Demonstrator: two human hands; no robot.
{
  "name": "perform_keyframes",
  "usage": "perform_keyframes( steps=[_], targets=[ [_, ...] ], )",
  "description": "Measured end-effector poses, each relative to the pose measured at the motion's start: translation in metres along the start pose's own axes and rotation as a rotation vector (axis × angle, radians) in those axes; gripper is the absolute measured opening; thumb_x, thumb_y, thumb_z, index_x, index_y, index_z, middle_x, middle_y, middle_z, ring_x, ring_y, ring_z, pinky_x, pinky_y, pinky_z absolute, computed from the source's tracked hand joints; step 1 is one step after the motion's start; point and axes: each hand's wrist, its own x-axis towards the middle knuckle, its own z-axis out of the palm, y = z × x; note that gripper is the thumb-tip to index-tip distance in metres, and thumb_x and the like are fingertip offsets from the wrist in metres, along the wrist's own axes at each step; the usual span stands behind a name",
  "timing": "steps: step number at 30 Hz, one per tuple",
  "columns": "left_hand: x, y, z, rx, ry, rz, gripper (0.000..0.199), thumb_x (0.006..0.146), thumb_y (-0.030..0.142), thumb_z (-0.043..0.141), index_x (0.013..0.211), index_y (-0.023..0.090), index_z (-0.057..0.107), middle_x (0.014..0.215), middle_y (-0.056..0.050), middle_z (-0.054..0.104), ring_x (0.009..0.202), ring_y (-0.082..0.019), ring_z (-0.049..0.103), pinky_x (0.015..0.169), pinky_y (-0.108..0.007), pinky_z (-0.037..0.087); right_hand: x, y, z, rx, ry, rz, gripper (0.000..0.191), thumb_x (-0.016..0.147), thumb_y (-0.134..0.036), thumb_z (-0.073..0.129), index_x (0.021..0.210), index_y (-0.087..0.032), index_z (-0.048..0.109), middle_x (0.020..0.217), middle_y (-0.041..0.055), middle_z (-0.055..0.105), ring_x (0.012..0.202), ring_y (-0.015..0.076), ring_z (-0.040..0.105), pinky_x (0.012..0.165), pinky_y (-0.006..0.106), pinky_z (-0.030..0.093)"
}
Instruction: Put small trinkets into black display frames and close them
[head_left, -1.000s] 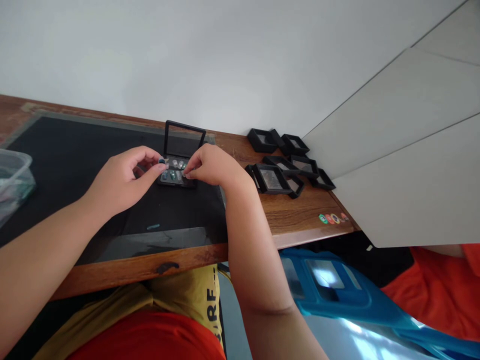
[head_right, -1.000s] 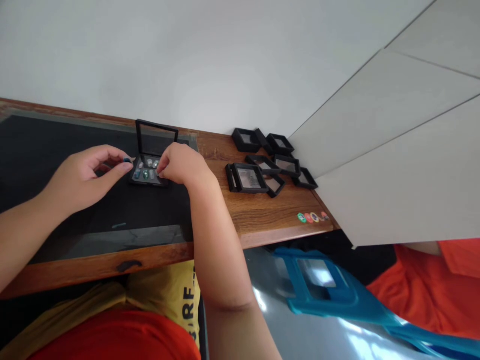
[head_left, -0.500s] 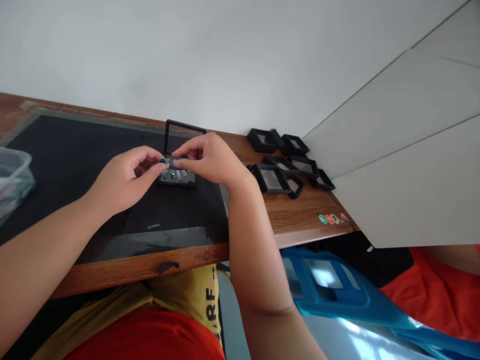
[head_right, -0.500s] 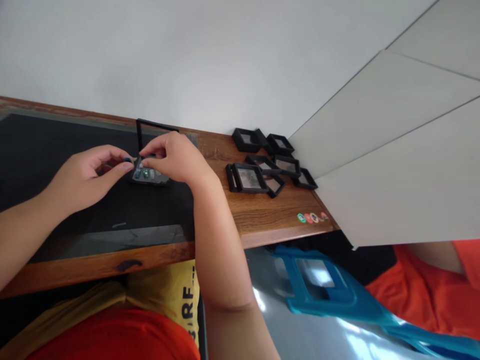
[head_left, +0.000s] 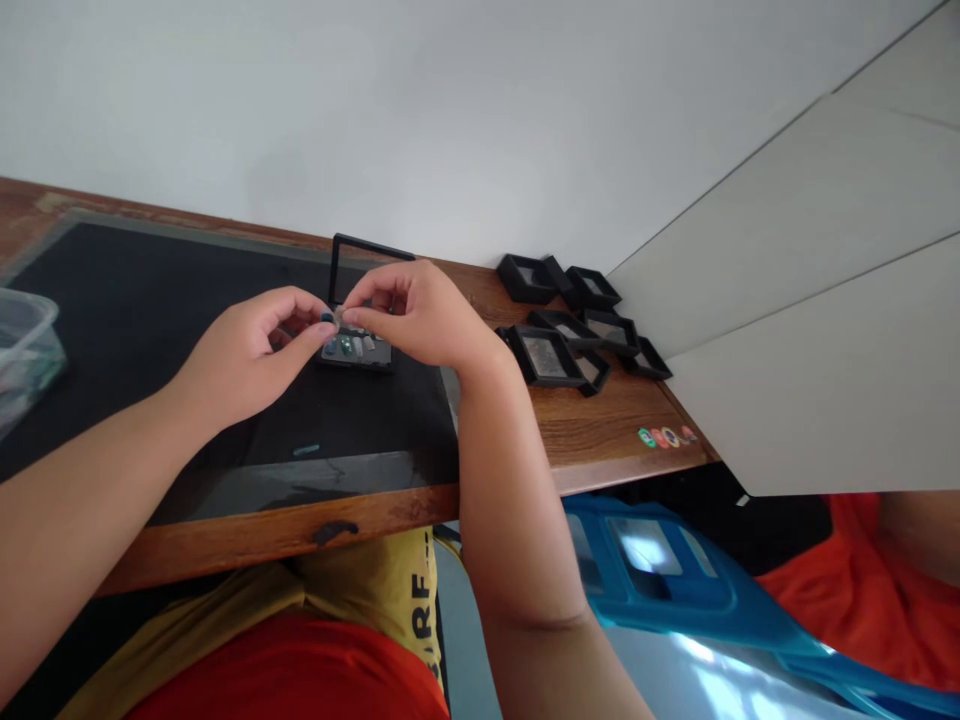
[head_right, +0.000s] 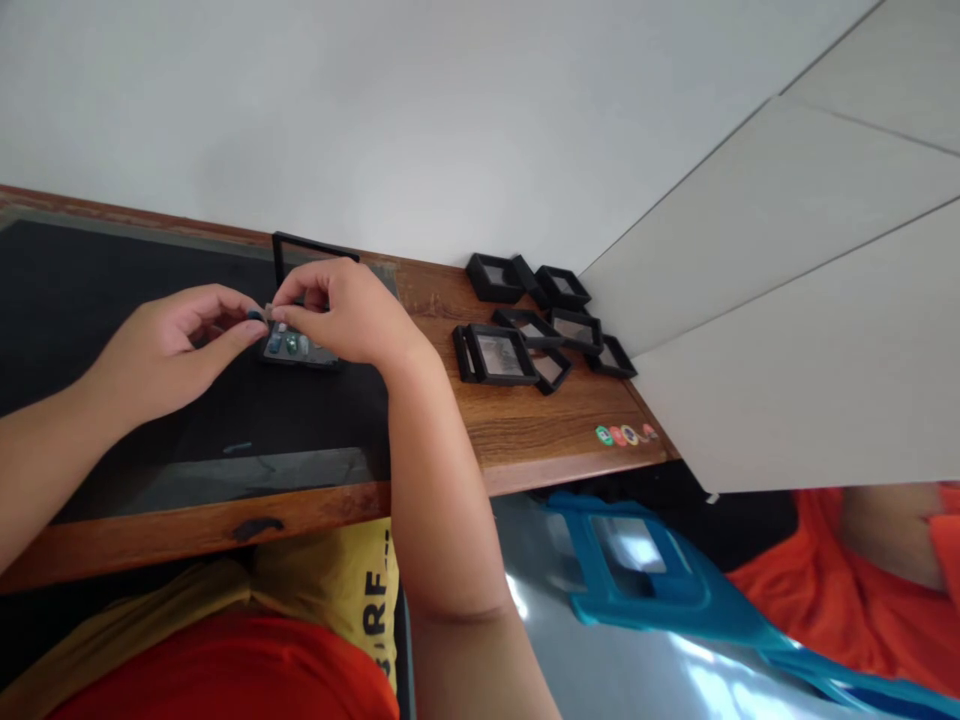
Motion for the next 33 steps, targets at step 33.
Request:
perform_keyframes(
  steps=[33],
  targets=[
    [-0.001, -0.005, -0.001, 0.040, 0.072, -0.046, 0.030, 0.092, 0.053, 0.064, 0.103, 0.027, 0.075, 0.099, -0.006, 0.078, 0.083, -0.025, 0.069, 0.077, -0.039, 0.058, 0.000, 0.016, -0.018, -0.223, -0.182, 0.400, 0.010, 0.087, -0.019, 0.076, 0.090, -0.015, 0.084, 0.076, 0.0007, 0.070, 0.070, 0.0120, 0.055, 0.067, 0.028, 0.040]
  ],
)
